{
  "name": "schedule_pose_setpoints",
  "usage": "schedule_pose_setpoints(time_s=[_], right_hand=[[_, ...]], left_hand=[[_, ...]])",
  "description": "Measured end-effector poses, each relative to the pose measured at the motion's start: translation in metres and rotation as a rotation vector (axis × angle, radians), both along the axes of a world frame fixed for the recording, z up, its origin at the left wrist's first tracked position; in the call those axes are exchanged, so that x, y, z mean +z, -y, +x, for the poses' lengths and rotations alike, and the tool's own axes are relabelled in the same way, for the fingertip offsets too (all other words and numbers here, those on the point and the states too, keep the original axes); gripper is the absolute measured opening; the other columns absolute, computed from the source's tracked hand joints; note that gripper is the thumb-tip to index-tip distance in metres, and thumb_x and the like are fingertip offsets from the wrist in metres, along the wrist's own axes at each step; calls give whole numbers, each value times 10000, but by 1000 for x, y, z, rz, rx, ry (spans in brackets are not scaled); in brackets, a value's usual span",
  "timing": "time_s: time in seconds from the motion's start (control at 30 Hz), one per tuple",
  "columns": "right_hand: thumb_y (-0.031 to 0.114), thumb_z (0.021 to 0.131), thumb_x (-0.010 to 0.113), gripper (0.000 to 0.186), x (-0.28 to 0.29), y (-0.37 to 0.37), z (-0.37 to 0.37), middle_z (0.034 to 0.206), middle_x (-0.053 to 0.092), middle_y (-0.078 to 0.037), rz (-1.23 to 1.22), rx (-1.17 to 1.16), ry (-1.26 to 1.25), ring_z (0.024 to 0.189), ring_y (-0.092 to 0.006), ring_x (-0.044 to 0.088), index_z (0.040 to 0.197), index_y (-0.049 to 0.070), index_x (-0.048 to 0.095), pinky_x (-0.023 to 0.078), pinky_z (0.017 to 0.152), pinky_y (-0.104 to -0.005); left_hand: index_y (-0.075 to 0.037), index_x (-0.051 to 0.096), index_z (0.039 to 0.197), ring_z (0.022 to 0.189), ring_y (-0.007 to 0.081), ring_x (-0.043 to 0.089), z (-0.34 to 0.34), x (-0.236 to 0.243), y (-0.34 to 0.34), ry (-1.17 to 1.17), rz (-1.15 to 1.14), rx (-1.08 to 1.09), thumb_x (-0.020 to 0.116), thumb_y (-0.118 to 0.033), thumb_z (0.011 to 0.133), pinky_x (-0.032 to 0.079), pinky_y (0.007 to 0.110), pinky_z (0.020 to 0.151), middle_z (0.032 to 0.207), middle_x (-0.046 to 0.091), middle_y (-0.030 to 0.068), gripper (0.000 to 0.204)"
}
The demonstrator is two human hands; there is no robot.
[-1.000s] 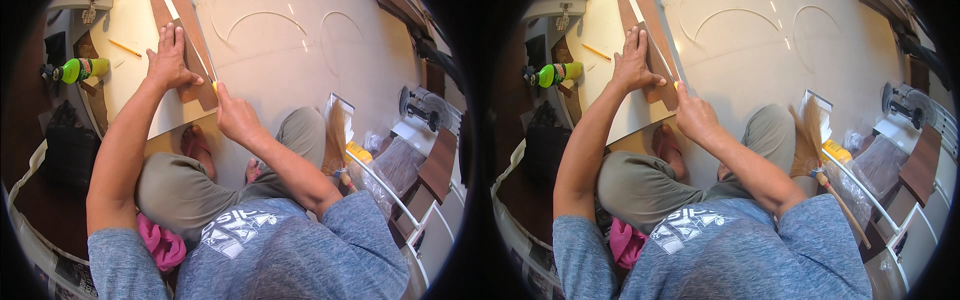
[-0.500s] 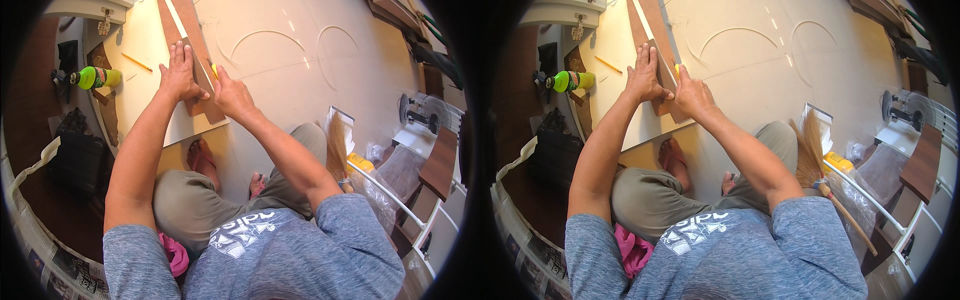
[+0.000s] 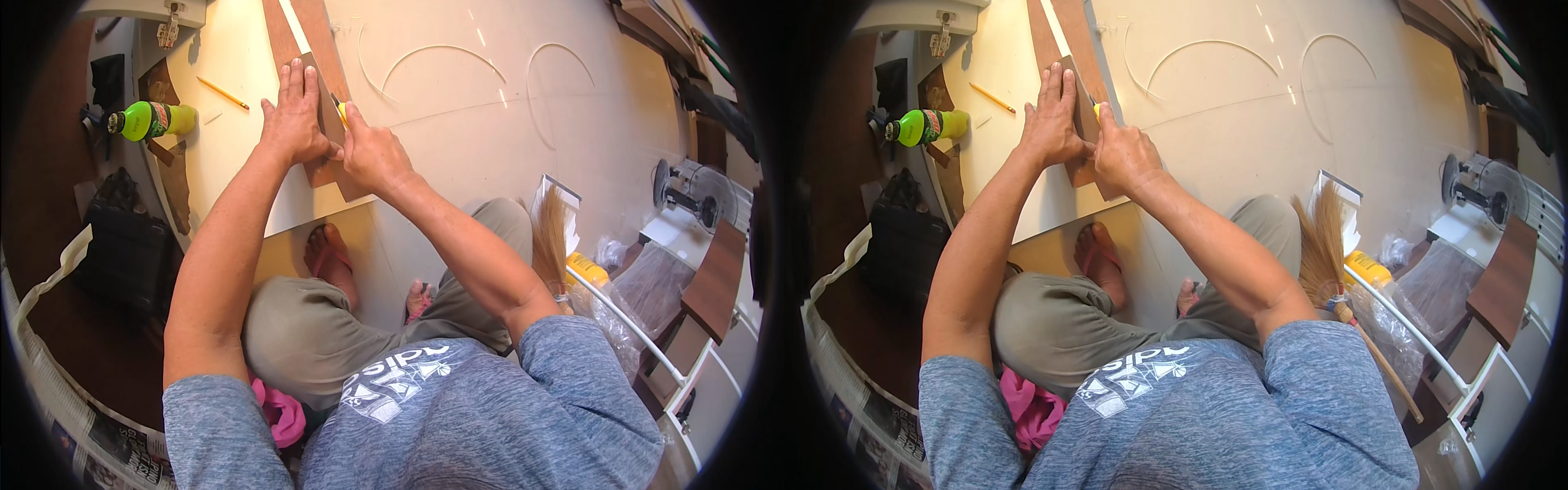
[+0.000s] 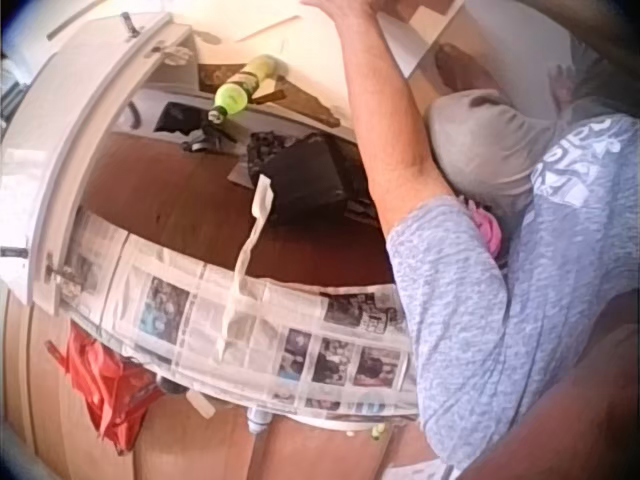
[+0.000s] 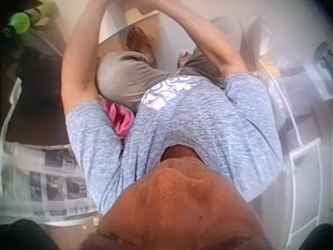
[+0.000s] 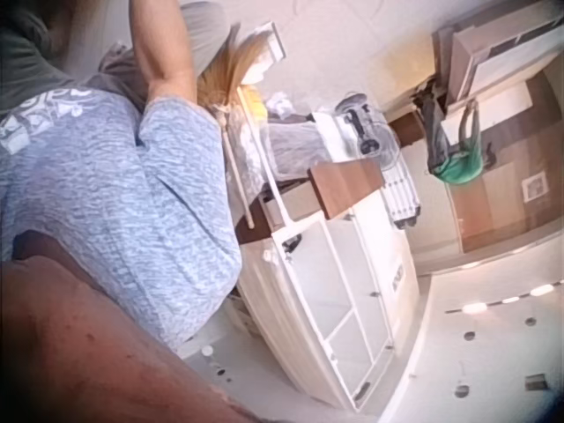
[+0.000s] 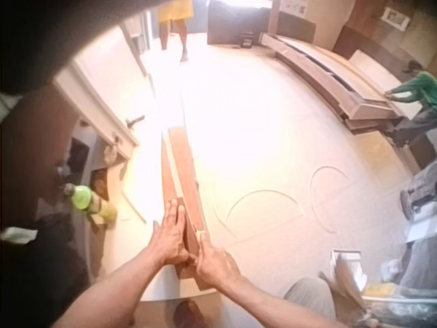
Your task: The person applies a white edge banding strip to a wooden board using a utility knife to trim the excess. They then use a wooden block to press the strip firmly onto the board's edge.
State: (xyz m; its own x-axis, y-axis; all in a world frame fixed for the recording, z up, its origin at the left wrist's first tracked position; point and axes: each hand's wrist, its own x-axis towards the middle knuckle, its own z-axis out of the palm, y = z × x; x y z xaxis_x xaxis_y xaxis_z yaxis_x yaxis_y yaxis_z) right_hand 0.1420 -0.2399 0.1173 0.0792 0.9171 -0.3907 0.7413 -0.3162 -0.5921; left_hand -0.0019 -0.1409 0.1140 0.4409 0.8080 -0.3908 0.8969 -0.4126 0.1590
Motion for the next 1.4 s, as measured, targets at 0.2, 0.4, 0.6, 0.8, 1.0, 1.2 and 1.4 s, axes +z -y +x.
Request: schedule_pose_setpoints(time_s=[0.2,0.4,0.6,0.8,1.0,1.2,1.4], right_hand=[[194,1041,574,706,16,-7,-4,991,752,-311,-155,90,59,977,-495,748,1650,-34,298,596,905,-553],[152,1027,545,599,8,44,-4,809,720,-297,-8,39,1,764,-538,708,1592,6,412,556,742,-642],[133,1004,564,638,25,103,9,824,724,-307,-155,50,-10,779,-526,717,1596,-27,388,569,766,-622],[148,1020,561,577,66,134,24,850,722,-322,-138,-53,-69,817,-528,719,1551,-43,442,576,792,-608],[309,921,789,598,-10,93,37,922,748,-262,86,-542,-302,783,-402,756,1335,-68,581,603,785,-524],[236,830,920,529,-52,27,17,820,696,-65,84,-570,-448,611,-148,680,1148,-33,595,554,530,-290],[162,765,913,541,-55,12,12,974,787,-147,-83,-674,-622,826,-228,767,1222,1,672,614,769,-374]], left_hand=[[-31,108,1732,1691,331,47,-2,-3,0,2,11,0,1020,-554,527,277,740,1248,1822,49,183,1599],[-39,102,1735,1691,327,50,-4,1,2,-21,11,-9,1012,-580,523,247,746,1256,1823,60,173,1609],[-39,90,1737,1692,323,29,-1,2,1,-46,11,-29,997,-629,516,233,744,1262,1824,42,173,1631],[-35,53,1738,1692,329,12,-4,7,0,-61,-41,5,1000,-603,532,225,748,1262,1826,14,175,1635],[12,202,1710,1687,360,36,-9,-31,-29,319,-150,90,942,-439,681,213,536,1338,1816,61,218,1346],[34,405,1638,1670,369,152,-13,-43,-21,435,26,110,851,-391,849,218,415,1347,1789,183,242,1001],[-4,525,1577,1638,326,278,10,-37,-6,479,86,372,854,-373,883,309,418,1314,1770,300,171,853]])
